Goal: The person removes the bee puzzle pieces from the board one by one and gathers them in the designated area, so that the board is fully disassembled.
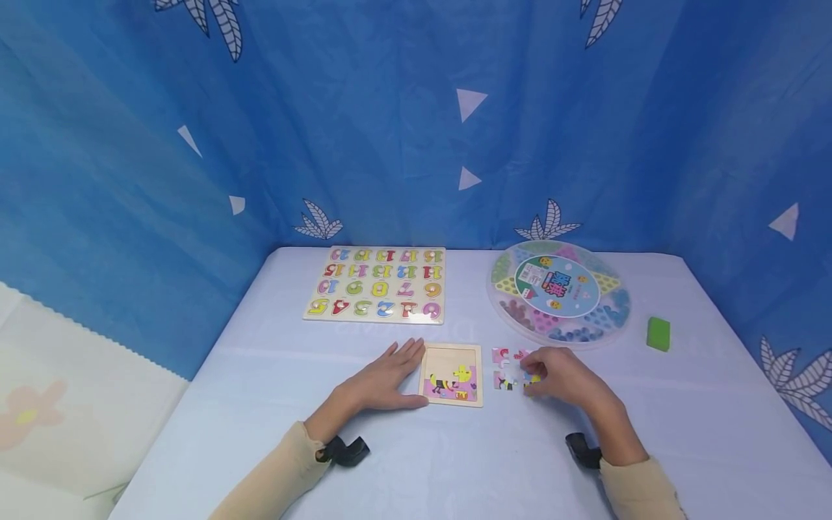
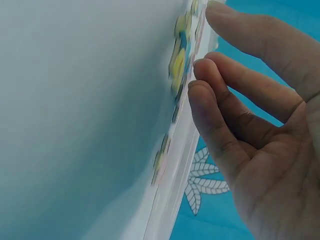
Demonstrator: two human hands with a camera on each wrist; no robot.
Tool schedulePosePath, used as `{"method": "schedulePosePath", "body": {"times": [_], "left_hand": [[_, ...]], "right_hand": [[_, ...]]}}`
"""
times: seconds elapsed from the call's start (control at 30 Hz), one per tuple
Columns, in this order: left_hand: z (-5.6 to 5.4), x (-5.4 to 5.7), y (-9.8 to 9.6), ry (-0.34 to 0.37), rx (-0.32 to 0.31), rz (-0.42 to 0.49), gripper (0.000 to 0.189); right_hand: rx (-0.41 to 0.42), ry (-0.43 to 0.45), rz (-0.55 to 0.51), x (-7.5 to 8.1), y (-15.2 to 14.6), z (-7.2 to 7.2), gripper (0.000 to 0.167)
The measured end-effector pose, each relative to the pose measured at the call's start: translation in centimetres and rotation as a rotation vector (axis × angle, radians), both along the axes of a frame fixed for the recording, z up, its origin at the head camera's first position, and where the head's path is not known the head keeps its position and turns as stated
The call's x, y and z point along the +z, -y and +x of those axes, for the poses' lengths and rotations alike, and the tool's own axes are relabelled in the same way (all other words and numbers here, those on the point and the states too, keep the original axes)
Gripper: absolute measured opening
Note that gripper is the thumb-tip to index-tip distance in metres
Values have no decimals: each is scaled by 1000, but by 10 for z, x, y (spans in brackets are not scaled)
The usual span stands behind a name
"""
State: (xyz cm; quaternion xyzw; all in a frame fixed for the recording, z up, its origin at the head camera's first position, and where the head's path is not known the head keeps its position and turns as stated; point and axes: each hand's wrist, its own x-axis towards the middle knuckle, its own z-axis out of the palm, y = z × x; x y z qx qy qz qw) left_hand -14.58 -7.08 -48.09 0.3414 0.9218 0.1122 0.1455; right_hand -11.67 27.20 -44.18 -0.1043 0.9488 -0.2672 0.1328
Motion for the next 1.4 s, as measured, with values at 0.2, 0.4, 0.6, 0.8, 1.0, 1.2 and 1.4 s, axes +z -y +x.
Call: {"method": "schedulePosePath", "body": {"times": [0.2, 0.4, 0.6, 0.8, 1.0, 1.2, 1.4], "left_hand": [[0, -1, 0, -3, -5, -3, 98], [0, -1, 0, -7, -5, -3, 98], [0, -2, 0, -9, -8, 0, 98], [0, -2, 0, -14, -12, 3, 99], [0, -2, 1, -20, -9, 4, 99], [0, -1, 0, -17, -10, -9, 98], [1, 0, -1, -9, -2, -18, 98]], "right_hand": [[-2, -5, 8, 3, 15, -1, 47], [21, -21, -2, 5, 28, -3, 42], [39, -5, -20, 3, 43, -6, 40], [50, 6, -21, 2, 51, -7, 38], [83, -22, -25, 3, 59, -11, 38], [105, -15, -39, 3, 69, -15, 36], [111, 2, -54, 1, 79, -18, 33]]}}
